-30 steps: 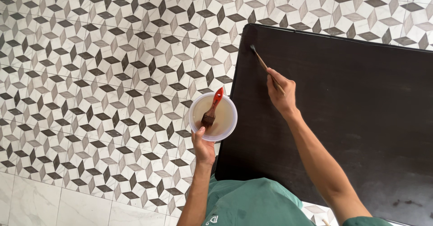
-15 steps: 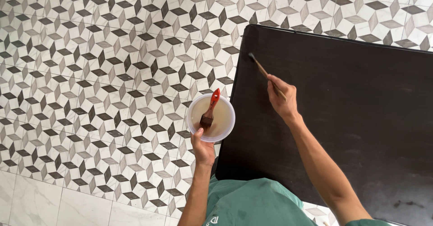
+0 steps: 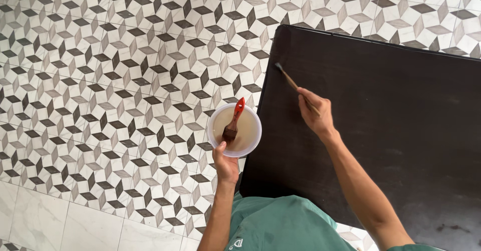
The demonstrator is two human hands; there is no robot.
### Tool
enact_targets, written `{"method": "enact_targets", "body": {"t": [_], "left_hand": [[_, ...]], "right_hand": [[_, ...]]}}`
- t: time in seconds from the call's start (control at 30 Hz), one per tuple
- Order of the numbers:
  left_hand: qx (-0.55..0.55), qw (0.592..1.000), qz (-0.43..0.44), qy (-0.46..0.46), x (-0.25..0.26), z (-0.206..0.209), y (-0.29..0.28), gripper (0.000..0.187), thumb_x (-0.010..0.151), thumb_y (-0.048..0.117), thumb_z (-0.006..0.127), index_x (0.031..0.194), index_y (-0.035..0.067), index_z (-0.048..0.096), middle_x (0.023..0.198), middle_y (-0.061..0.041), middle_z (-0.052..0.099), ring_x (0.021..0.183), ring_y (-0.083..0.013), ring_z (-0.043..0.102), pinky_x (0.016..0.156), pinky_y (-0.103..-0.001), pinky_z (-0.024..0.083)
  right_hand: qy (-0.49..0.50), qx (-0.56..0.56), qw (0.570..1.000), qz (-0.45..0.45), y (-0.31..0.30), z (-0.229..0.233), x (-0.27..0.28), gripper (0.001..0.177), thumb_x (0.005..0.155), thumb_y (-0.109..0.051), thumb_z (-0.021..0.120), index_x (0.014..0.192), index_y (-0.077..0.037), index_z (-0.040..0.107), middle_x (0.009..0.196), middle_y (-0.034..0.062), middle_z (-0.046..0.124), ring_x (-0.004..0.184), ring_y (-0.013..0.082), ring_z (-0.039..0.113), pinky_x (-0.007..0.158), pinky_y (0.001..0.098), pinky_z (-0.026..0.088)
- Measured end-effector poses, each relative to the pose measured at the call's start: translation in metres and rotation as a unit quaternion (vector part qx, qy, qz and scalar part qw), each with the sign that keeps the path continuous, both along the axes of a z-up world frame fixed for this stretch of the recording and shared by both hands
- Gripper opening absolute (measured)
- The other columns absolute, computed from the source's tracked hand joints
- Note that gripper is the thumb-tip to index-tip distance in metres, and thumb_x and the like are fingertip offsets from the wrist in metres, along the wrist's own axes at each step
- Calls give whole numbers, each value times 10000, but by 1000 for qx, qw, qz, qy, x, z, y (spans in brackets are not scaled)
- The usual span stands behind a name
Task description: The person wipes a dark tabletop with a cloth and spray bottle, then uses a brush to apply a liquid finish from a container to the table surface.
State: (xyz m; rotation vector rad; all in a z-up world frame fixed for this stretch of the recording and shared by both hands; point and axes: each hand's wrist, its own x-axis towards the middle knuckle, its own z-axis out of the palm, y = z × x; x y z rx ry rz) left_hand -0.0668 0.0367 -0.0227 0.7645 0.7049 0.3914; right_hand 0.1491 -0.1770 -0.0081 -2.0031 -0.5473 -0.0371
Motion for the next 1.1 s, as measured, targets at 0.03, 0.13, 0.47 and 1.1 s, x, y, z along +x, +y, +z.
{"method": "enact_targets", "body": {"t": [0.03,0.13,0.47,1.1], "left_hand": [[1,1000,2,2,-1,0,0,751,865,325,588,1512,21,357,1421,-165,485,1318,-297,528,1046,-485,503],[1,1000,5,6,0,0,-2,751,856,324,586,1505,26,352,1405,-162,484,1305,-299,533,1028,-495,519],[-6,1000,11,8,-3,2,-6,775,841,343,596,1506,20,361,1415,-171,488,1299,-309,539,1008,-490,524],[-6,1000,6,4,-10,9,-8,764,844,338,586,1503,26,361,1409,-174,493,1298,-311,538,999,-484,529]], "right_hand": [[-13,3,1000,-8,0,0,1,212,992,27,666,1196,9,722,728,75,694,547,101,606,479,271,459],[-38,6,999,-31,3,-2,6,207,997,28,665,1196,9,718,754,71,701,562,86,608,493,265,467],[-4,10,1000,12,9,-5,-11,236,990,22,667,1218,-1,721,696,61,671,518,87,565,464,269,430],[0,17,1000,25,8,-7,-24,248,985,25,667,1228,13,714,710,70,678,532,100,592,467,268,441]]}}
